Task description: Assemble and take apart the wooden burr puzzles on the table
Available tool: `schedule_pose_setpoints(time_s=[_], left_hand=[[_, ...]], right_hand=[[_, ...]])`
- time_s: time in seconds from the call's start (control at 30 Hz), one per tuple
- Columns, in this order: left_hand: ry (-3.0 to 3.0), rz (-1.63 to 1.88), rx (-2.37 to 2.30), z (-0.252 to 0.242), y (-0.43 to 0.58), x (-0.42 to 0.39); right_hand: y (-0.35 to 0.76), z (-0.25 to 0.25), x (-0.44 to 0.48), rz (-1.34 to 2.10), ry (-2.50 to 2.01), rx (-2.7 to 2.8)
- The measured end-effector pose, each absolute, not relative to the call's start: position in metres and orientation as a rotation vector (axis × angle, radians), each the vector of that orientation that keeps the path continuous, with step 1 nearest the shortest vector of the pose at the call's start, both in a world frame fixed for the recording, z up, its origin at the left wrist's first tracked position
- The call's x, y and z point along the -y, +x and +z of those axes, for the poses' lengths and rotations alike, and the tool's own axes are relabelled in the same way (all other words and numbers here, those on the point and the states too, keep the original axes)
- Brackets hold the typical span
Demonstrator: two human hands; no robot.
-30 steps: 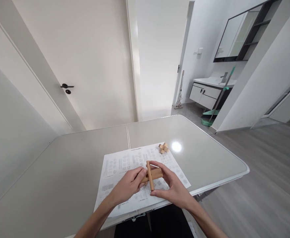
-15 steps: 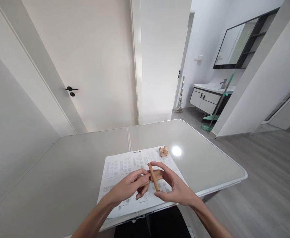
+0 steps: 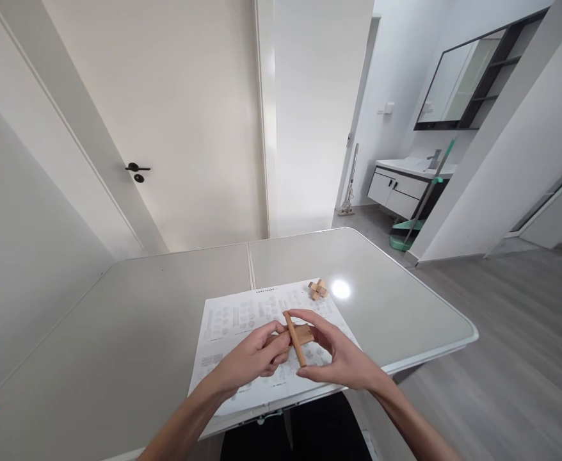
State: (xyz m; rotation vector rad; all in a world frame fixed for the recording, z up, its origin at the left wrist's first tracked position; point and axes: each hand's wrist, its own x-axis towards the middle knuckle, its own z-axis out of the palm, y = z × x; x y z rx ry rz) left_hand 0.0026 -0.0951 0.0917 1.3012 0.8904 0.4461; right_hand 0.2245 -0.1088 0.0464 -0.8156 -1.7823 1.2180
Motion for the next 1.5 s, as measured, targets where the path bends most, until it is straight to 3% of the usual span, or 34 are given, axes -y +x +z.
schedule_pose_setpoints(time_s=[0.2,0.3,0.5,0.73,0.83,1.03,1.5], left_hand=[[1.339,0.504,-0.924,0.089,0.010,0.095],[1.370,0.713,-1.002,0.080,0.013,0.094],[1.271,1.010,-1.118,0.055,0.013,0.086],[0.990,1.087,-1.059,0.038,0.011,0.089],[0.864,1.112,-1.030,0.036,0.005,0.086],[0.829,1.073,-1.016,0.043,0.000,0.081],[0.852,1.000,-0.985,0.040,0.006,0.077]], right_hand=[[0.229,0.047,0.106,1.256,-0.781,1.755],[0.234,0.037,0.101,1.265,-0.798,1.703],[0.216,-0.030,0.092,0.796,-1.325,1.748],[0.171,-0.066,0.082,0.519,-1.424,1.758],[0.178,-0.055,0.079,0.698,-1.328,1.620],[0.221,-0.026,0.081,1.517,-1.059,1.109],[0.238,0.006,0.081,1.747,-0.776,0.824]])
